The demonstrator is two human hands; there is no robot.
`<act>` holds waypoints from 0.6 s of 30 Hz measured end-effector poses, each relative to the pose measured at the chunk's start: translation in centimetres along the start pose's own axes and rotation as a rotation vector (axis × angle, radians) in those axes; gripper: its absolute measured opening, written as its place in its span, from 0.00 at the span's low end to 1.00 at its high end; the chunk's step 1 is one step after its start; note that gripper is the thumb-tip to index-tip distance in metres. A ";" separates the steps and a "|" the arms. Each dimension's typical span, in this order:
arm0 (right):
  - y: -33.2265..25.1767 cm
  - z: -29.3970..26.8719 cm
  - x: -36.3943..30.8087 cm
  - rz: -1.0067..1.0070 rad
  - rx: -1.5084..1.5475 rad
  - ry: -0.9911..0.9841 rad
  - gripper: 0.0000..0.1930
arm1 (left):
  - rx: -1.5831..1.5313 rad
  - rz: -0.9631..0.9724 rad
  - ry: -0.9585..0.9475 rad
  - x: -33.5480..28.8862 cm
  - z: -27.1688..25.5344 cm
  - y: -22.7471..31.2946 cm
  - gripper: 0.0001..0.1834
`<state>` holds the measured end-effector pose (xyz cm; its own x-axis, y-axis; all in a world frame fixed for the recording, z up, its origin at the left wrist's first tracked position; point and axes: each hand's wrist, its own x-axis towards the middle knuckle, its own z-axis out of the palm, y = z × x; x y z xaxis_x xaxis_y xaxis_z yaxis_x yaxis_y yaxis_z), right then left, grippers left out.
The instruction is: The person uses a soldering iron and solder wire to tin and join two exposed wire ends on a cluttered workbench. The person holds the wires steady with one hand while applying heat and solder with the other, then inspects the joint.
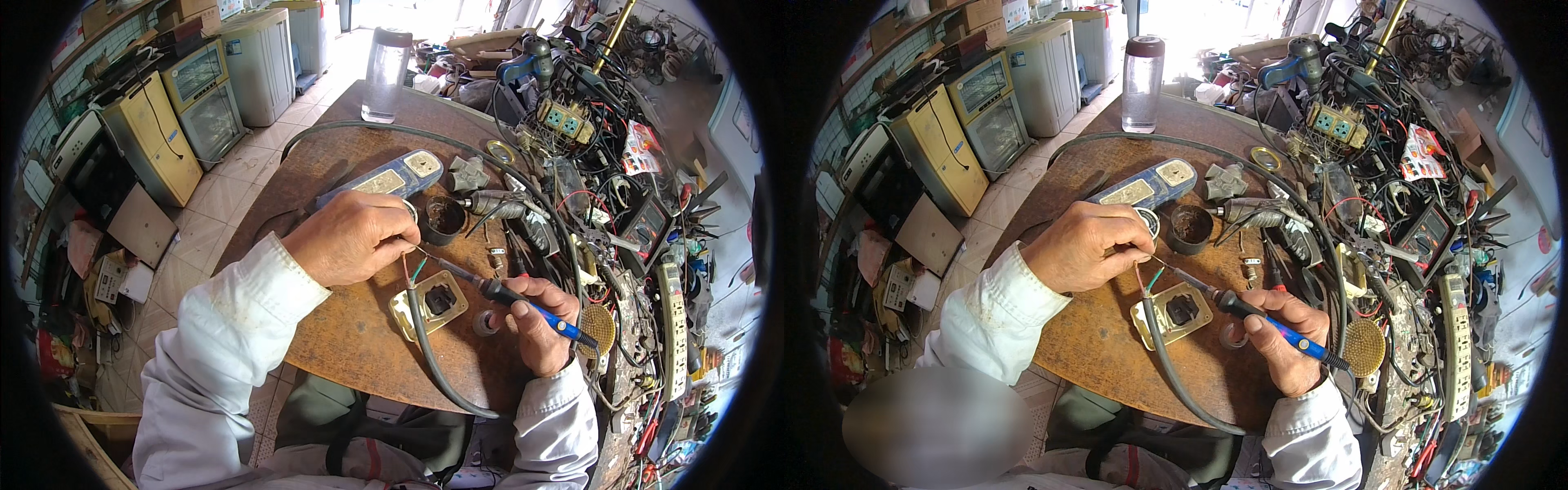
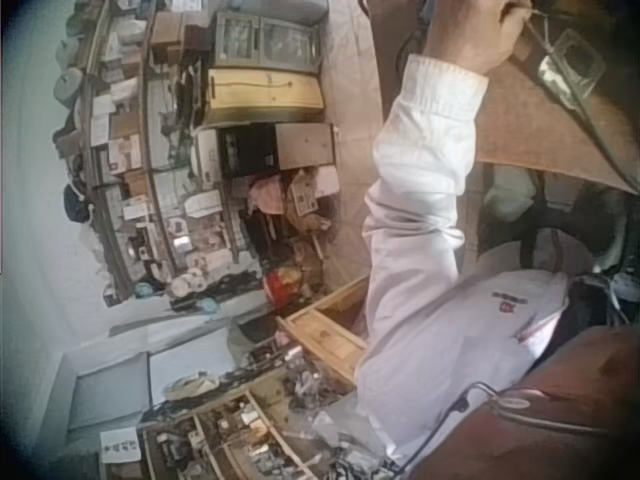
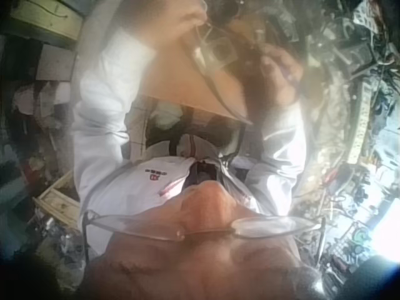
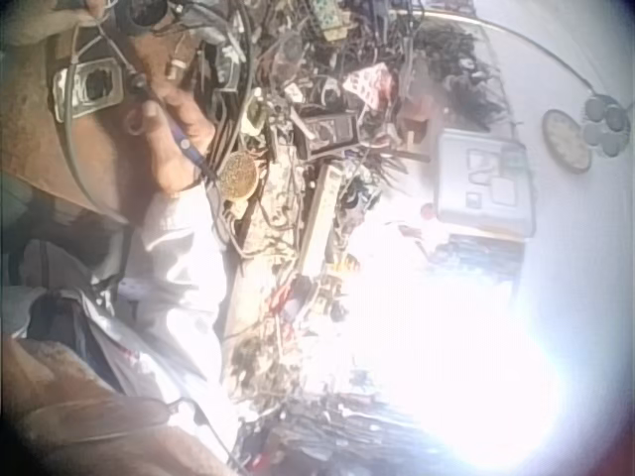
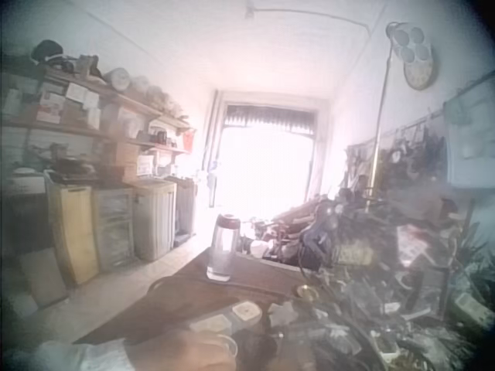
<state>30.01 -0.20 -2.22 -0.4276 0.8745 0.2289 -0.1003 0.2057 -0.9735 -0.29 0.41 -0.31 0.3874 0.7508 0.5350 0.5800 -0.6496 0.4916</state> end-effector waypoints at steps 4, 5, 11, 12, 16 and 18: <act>0.1 0.0 0.1 -0.007 -0.002 -0.006 0.19 | -0.010 -0.010 -0.005 0.0 0.0 0.1 0.06; 0.1 0.0 0.1 -0.008 0.000 -0.006 0.19 | -0.012 -0.015 -0.008 0.0 0.0 0.1 0.06; 0.0 -0.1 0.0 0.012 -0.011 -0.002 0.19 | -0.009 -0.016 -0.006 0.0 -0.1 0.0 0.06; -0.1 0.0 0.0 0.016 -0.004 0.002 0.19 | -0.008 -0.013 -0.007 0.0 0.0 0.0 0.06; -0.3 0.1 0.0 0.027 0.013 0.012 0.18 | -0.006 0.005 0.000 0.0 0.0 0.0 0.06; -0.3 0.1 0.0 0.023 0.016 0.009 0.18 | -0.009 0.012 0.003 0.0 0.1 -0.1 0.06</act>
<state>29.96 -0.31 -1.97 -0.4223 0.8827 0.2059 -0.1047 0.1782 -0.9784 -0.29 0.48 -0.42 0.3923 0.7428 0.5425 0.5691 -0.6594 0.4913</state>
